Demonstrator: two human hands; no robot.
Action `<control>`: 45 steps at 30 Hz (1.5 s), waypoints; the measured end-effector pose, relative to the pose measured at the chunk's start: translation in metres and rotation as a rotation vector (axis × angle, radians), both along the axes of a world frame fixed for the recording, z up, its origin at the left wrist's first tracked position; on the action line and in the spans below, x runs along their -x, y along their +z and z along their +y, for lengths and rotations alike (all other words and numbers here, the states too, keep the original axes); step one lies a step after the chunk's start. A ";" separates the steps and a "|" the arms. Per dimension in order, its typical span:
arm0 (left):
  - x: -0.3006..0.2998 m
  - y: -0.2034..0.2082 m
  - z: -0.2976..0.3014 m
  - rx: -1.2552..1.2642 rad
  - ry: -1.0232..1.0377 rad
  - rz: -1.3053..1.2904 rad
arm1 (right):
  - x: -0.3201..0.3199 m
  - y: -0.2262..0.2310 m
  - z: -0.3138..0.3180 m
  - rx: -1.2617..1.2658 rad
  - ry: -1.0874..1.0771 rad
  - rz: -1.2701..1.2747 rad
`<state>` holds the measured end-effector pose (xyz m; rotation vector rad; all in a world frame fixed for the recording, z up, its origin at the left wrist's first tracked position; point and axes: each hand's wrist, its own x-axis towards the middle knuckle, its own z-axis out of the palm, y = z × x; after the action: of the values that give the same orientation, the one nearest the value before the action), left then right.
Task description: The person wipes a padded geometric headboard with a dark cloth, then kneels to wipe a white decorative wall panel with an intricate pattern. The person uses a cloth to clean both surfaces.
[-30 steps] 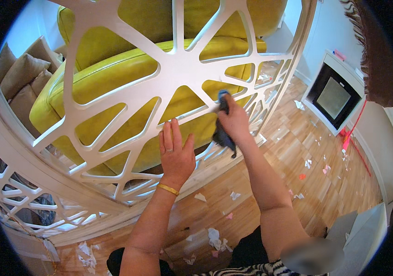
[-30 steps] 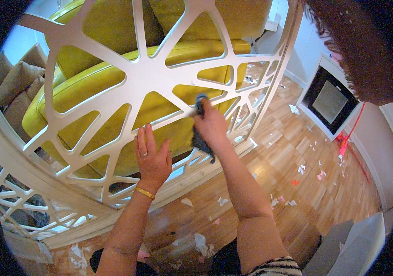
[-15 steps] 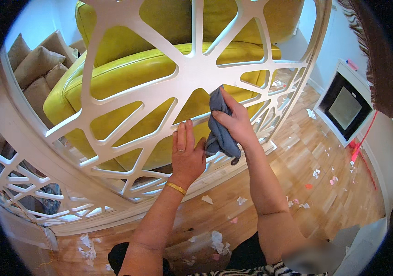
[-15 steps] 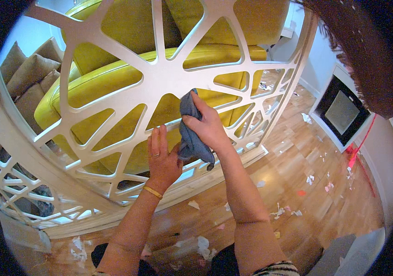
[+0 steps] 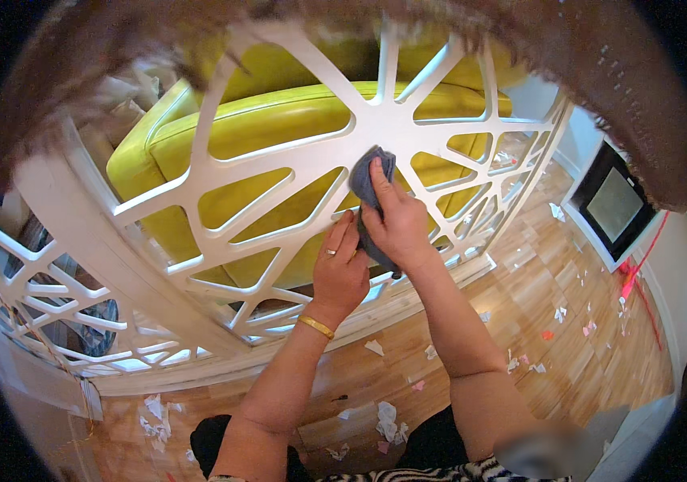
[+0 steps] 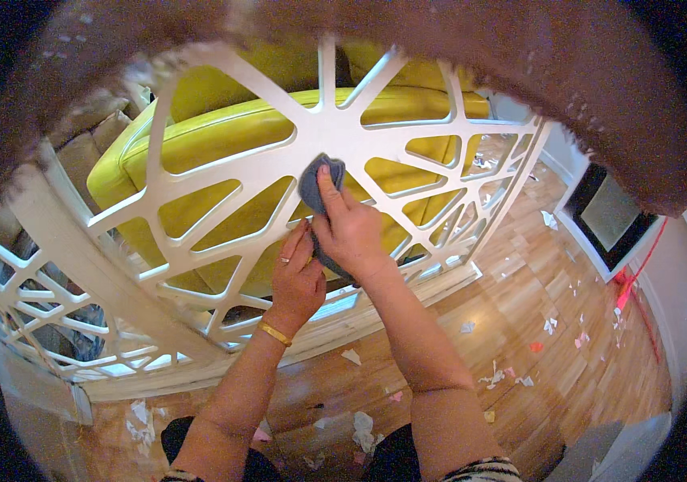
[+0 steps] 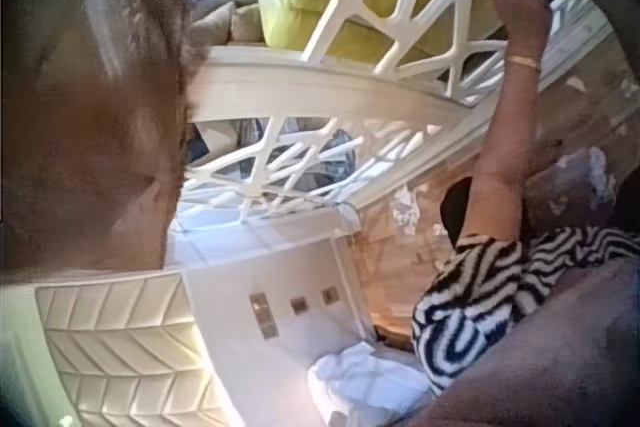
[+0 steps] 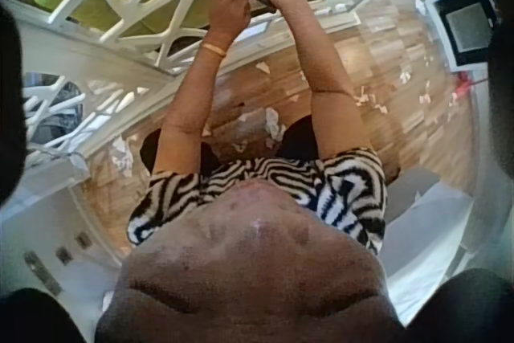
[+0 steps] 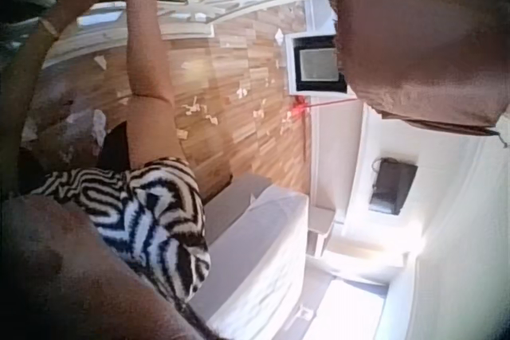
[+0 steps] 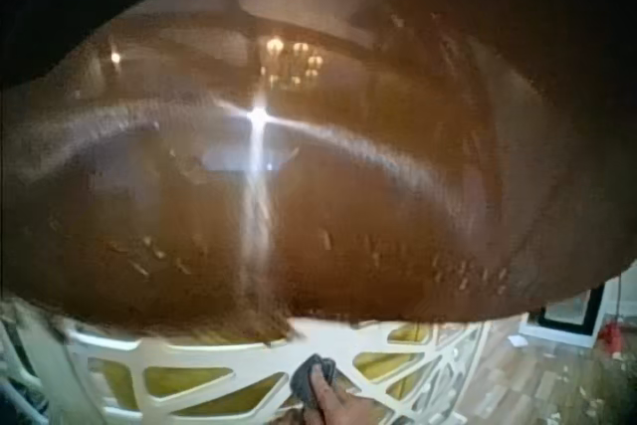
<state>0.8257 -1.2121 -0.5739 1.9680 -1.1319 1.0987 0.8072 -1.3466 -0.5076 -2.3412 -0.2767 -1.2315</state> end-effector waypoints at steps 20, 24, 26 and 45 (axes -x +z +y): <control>0.006 0.003 0.036 0.289 0.056 -0.038 | 0.010 0.013 0.019 -0.146 0.228 -0.009; 0.005 -0.001 0.029 0.387 0.090 -0.001 | 0.002 0.000 0.039 0.191 0.006 0.144; 0.003 -0.001 0.032 0.380 0.097 0.001 | 0.003 -0.001 0.050 0.238 -0.017 0.210; 0.005 0.001 0.038 0.562 0.068 0.092 | 0.006 0.034 0.082 0.245 0.015 0.086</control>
<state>0.8211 -1.1743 -0.5726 1.5974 -0.6188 1.1896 0.8017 -1.2643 -0.4736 -2.5869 -0.4365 -1.1413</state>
